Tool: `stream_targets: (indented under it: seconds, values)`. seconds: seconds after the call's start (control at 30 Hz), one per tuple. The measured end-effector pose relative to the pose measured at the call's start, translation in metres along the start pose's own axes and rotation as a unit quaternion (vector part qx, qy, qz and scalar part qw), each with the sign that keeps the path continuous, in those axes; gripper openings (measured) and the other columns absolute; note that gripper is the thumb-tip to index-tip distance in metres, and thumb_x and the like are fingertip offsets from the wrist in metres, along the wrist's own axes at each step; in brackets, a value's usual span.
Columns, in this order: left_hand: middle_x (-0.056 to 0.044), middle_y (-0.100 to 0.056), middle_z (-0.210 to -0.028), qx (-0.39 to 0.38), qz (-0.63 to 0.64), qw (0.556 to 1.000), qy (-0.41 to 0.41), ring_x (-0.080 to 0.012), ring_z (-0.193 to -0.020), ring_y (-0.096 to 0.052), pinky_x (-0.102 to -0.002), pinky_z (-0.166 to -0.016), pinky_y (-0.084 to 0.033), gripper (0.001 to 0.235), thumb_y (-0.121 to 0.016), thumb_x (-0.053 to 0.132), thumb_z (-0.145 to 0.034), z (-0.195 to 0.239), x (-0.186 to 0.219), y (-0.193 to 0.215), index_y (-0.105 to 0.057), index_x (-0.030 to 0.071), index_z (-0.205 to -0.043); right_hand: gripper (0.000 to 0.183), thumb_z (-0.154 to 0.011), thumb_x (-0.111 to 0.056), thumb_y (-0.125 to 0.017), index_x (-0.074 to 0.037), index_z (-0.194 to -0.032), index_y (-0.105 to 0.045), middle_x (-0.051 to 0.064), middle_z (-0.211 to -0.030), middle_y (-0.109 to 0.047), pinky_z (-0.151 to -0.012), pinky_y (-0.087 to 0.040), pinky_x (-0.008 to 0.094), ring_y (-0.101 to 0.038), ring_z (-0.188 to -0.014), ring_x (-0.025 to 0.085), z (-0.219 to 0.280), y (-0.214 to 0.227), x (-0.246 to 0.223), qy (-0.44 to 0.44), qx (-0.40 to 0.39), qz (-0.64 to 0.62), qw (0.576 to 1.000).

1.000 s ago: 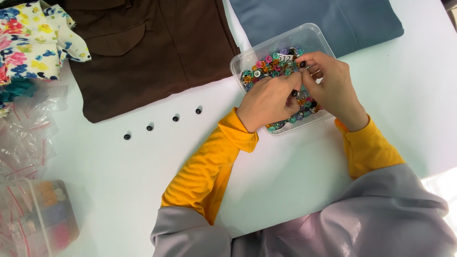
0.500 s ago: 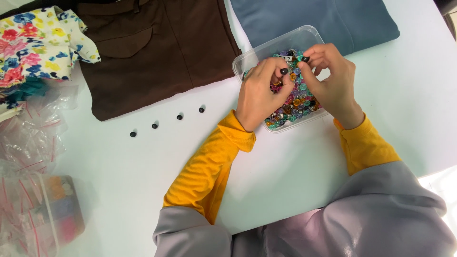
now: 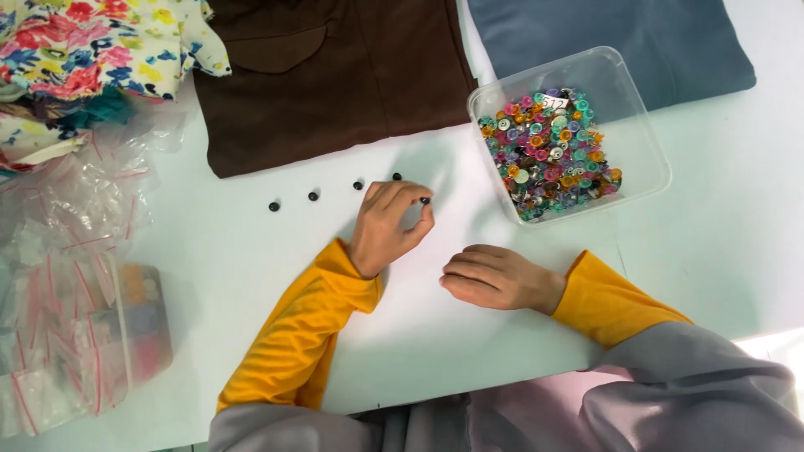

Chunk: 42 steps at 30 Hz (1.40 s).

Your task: The person sorts through a container of colorful buttons, picking out black ones and placing them on the table. They then gather the selected buttons and place them into a small plastic bag.

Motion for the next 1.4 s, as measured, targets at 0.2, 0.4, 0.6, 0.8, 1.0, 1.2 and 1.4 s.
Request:
stream_targets:
  seconds: [0.2,0.4,0.6,0.8,1.0,1.2,1.4]
  values:
    - [-0.005,-0.069,-0.079,-0.102,-0.076,0.981,0.144,-0.0208,-0.070,-0.069,-0.034,-0.077,-0.054,0.012,-0.077,0.006,-0.087,0.056,-0.033,0.060,-0.073,0.006,-0.098,0.011,-0.095,-0.006,-0.066,-0.005,-0.104,-0.072,0.012,-0.101,-0.066,-0.074,-0.055,0.042,-0.066,-0.085,0.031,0.016,-0.059,0.040,-0.214,-0.094,-0.032,0.972]
    - [-0.015,-0.070,-0.086,-0.064,-0.100,0.977,0.179,-0.0279,-0.071,-0.069,-0.040,-0.076,-0.052,0.035,-0.074,0.003,-0.085,0.062,-0.045,0.065,-0.063,0.001,-0.118,0.035,-0.085,0.001,-0.077,-0.006,-0.118,-0.066,0.007,-0.096,-0.070,-0.078,-0.052,0.039,-0.065,-0.085,0.027,0.012,-0.085,0.079,-0.322,-0.069,-0.016,0.944]
    - [-0.004,-0.073,-0.087,-0.070,-0.104,0.970,0.209,-0.0189,-0.068,-0.068,-0.033,-0.076,-0.051,0.017,-0.078,0.013,-0.089,0.068,-0.055,0.062,-0.070,0.010,-0.104,0.040,-0.083,-0.006,-0.083,-0.010,-0.115,-0.060,0.001,-0.089,-0.071,-0.076,-0.048,0.038,-0.063,-0.080,0.022,0.004,-0.096,0.087,-0.411,-0.086,-0.016,0.907]
    - [-0.004,-0.073,-0.087,-0.070,-0.103,0.967,0.221,-0.0177,-0.068,-0.068,-0.033,-0.076,-0.051,0.016,-0.080,0.018,-0.088,0.068,-0.055,0.060,-0.072,0.011,-0.100,0.039,-0.080,-0.011,-0.085,-0.017,-0.111,-0.063,-0.006,-0.088,-0.072,-0.078,-0.044,0.033,-0.060,-0.083,0.018,0.014,-0.101,0.092,-0.433,-0.097,-0.041,0.895]
    - [0.000,-0.072,-0.089,-0.072,-0.125,0.969,0.202,-0.0160,-0.067,-0.068,-0.031,-0.074,-0.051,0.013,-0.077,0.012,-0.089,0.071,-0.058,0.060,-0.073,0.014,-0.101,0.033,-0.083,-0.022,-0.085,-0.021,-0.111,-0.067,-0.008,-0.091,-0.070,-0.077,-0.047,0.033,-0.062,-0.086,0.016,0.010,-0.100,0.088,-0.382,-0.125,0.011,0.916]
    - [0.000,-0.073,-0.094,-0.055,-0.105,0.970,0.212,-0.0162,-0.067,-0.068,-0.031,-0.073,-0.050,0.011,-0.077,0.011,-0.091,0.062,-0.054,0.064,-0.074,0.014,-0.100,0.014,-0.090,-0.015,-0.078,-0.020,-0.102,-0.072,-0.005,-0.091,-0.066,-0.076,-0.046,0.033,-0.061,-0.089,0.019,0.007,-0.099,0.084,-0.362,-0.135,0.034,0.922]
    - [0.003,-0.071,-0.089,-0.048,-0.113,0.970,0.210,-0.0149,-0.065,-0.068,-0.030,-0.072,-0.050,0.012,-0.079,0.013,-0.090,0.066,-0.060,0.061,-0.075,0.017,-0.101,0.031,-0.083,-0.007,-0.082,-0.016,-0.110,-0.070,-0.002,-0.091,-0.070,-0.075,-0.048,0.032,-0.062,-0.084,0.019,0.009,-0.097,0.086,-0.362,-0.096,0.010,0.927]
Point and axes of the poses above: each hand's wrist, its own z-axis away from the middle knuckle, its own y-axis out of the back of the hand, x = y × z, the point moved 4 cm from there along -z, towards the middle knuckle
